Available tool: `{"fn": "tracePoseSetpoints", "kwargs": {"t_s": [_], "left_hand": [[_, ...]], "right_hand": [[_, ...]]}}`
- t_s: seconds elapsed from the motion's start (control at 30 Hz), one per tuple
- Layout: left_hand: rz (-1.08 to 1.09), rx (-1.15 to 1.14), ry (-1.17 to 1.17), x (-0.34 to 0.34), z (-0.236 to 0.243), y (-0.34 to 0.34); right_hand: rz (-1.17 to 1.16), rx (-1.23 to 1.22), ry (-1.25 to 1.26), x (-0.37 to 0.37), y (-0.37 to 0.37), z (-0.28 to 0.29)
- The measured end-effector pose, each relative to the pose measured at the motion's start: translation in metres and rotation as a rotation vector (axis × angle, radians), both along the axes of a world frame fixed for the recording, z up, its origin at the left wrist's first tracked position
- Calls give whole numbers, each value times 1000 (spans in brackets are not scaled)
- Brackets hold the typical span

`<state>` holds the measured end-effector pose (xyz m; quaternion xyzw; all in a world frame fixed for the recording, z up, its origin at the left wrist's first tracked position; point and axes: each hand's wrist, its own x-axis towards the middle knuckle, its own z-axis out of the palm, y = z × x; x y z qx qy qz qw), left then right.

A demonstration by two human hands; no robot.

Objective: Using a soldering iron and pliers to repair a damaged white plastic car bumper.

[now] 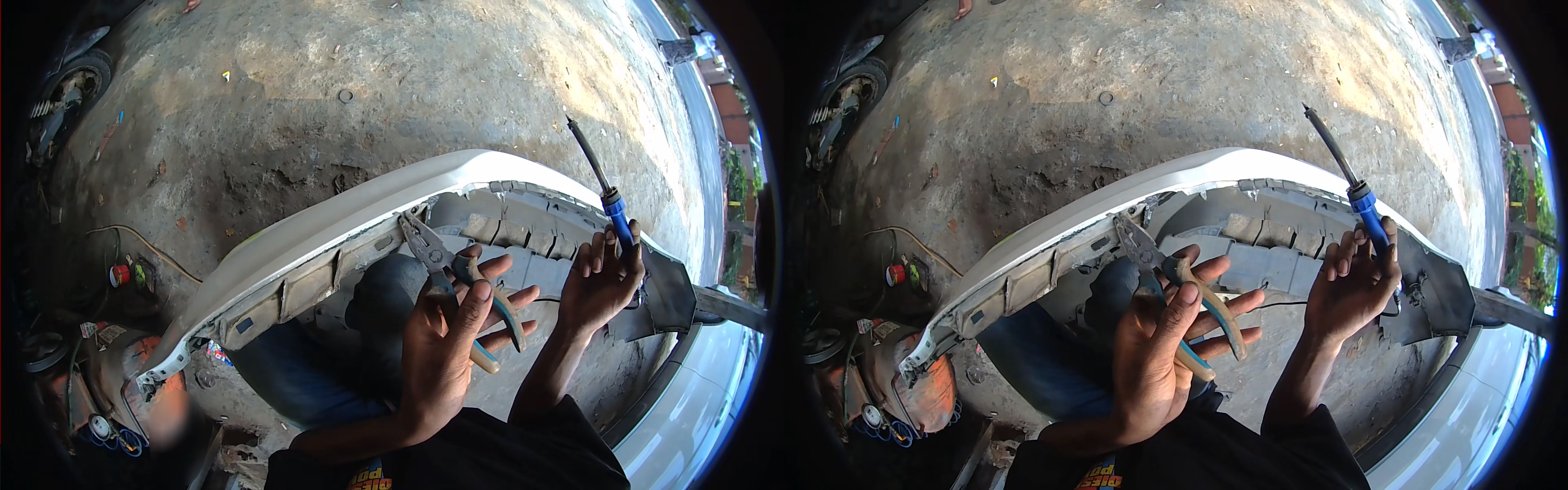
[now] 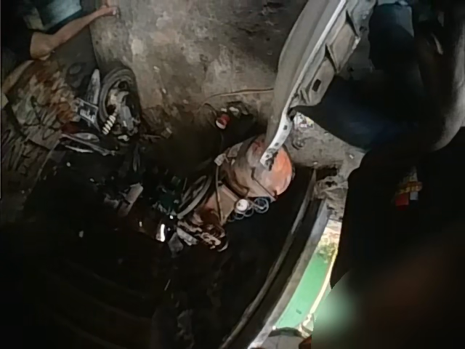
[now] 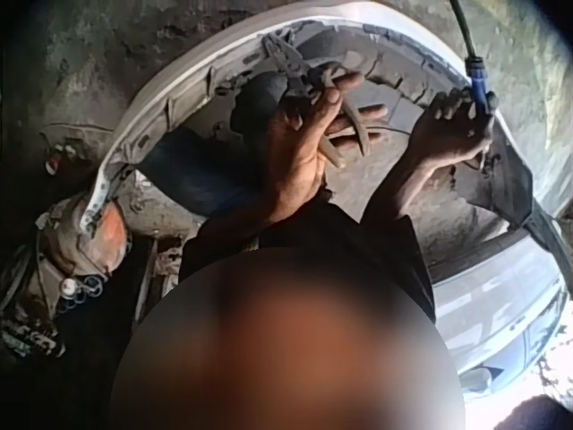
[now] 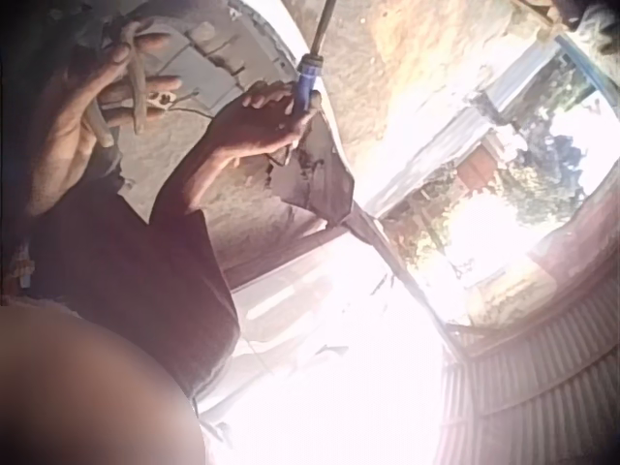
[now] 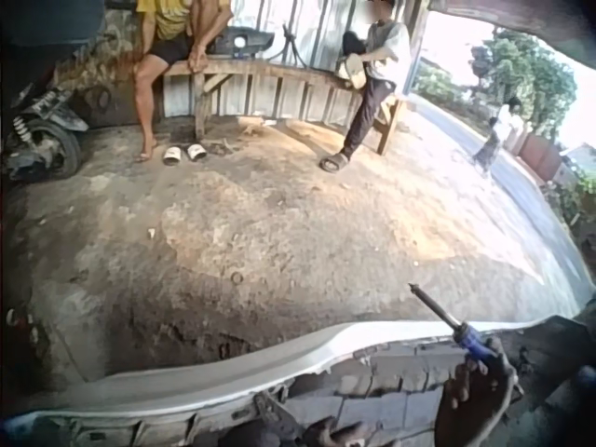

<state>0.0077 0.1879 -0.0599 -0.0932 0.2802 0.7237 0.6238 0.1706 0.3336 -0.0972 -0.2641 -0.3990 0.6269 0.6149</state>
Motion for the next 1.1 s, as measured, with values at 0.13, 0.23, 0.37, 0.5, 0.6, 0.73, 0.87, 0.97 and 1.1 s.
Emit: {"fn": "tracePoseSetpoints", "kwargs": {"t_s": [0.13,0.23,0.37,0.5,0.6,0.73,0.87,0.97,1.1], "left_hand": [[2,-20,48,0,-2,-4],[6,-8,56,0,-1,-3],[-19,-4,62,0,-3,-4],[-9,-10,61,0,0,-5],[-63,31,113,4,-2,-7],[-45,-3,275,3,-11,-12],[1,-54,232,1,-9,-10],[-12,-49,190,-4,-4,-9],[-23,-53,154,-4,-4,-9]], "right_hand": [[-49,-19,-22,-7,-2,-6],[-80,-45,-29,-10,-1,-5],[-87,-59,-33,-9,-1,-4],[-62,-1,-35,-8,0,-4],[-47,1,-6,-3,0,-2],[-27,0,1,-4,-1,-3],[-28,-6,2,-10,-3,1],[-18,-13,12,-12,-4,4],[82,33,45,-14,4,9]]}}
